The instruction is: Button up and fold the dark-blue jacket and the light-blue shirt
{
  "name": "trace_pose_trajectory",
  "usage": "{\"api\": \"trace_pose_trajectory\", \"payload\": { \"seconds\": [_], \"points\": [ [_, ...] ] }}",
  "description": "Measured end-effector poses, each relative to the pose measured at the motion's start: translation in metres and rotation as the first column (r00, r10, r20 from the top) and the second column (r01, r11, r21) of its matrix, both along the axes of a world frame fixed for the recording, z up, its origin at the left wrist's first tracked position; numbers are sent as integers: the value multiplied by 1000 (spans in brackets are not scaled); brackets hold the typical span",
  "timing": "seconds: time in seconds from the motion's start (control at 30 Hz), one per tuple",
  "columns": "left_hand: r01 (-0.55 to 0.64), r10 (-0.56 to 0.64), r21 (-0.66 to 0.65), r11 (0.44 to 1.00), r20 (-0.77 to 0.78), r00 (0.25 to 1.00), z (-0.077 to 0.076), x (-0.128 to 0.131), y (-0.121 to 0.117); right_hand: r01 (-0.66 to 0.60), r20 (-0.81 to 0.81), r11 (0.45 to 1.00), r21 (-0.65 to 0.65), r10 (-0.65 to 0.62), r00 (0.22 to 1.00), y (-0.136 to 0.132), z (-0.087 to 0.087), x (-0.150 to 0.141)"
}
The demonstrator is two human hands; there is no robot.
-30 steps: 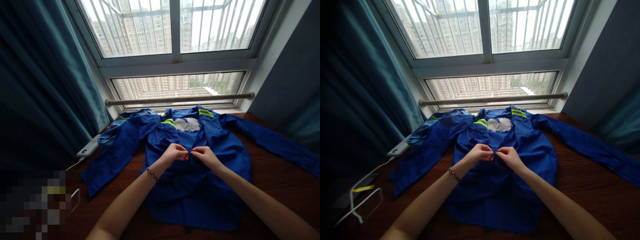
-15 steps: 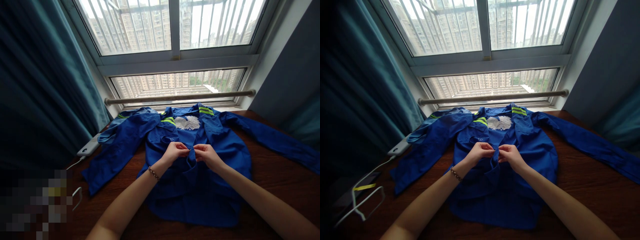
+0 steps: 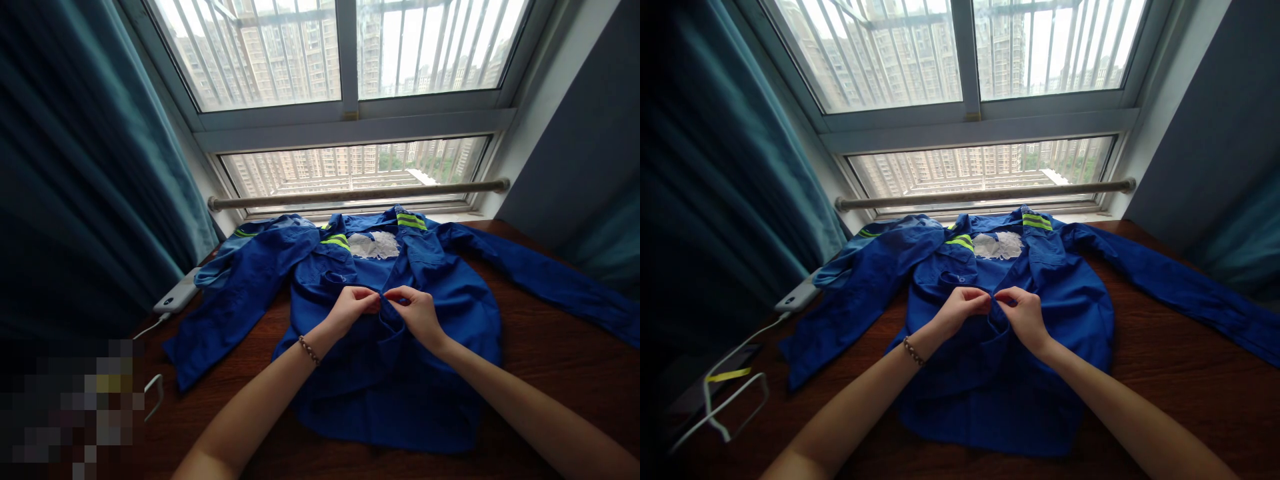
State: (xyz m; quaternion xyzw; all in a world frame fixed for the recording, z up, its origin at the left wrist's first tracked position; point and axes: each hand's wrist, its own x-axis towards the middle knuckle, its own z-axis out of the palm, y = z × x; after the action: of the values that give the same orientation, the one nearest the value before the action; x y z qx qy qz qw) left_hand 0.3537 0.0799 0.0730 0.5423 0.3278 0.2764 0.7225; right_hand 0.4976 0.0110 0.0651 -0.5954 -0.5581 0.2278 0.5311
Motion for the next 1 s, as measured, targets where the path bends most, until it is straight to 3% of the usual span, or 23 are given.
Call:
{"api": "trace_pose_trajectory", "payload": {
  "seconds": [0.17,0.33,0.47,0.57,0.67,0.77,0.83,0.87,0.93,1.0],
  "points": [
    [-77,77,-8,997,-4,997,-5,6,-6,21,177,993,116,-42,983,-1,-4,-4],
    [-163,164,-10,987,19,986,-6,6,-9,36,161,989,143,-59,985,-1,-4,-6],
    [-222,225,131,966,-4,974,-7,7,-10,23,116,989,149,-41,992,-4,0,-7],
    [-255,269,248,935,-24,963,-10,9,-12,36,4,994,107,-37,999,-4,0,-7],
    [-252,264,276,927,-9,964,-13,11,-13,13,-293,999,-48,-26,956,1,-5,-4],
    [-238,243,286,928,18,970,-13,11,-15,-120,-657,961,-250,-78,750,7,-10,2],
    [-232,230,267,935,42,972,-12,11,-16,-178,-763,934,-309,-133,632,9,-10,4],
    [-223,218,243,944,50,975,-10,11,-16,-173,-773,934,-313,-145,618,9,-10,5],
    [-186,181,177,967,42,983,-8,11,-16,-125,-733,955,-270,-120,669,8,-8,3],
    [-140,140,117,983,11,990,-7,11,-16,-68,-623,983,-169,-53,780,5,-7,0]
  ]
}}
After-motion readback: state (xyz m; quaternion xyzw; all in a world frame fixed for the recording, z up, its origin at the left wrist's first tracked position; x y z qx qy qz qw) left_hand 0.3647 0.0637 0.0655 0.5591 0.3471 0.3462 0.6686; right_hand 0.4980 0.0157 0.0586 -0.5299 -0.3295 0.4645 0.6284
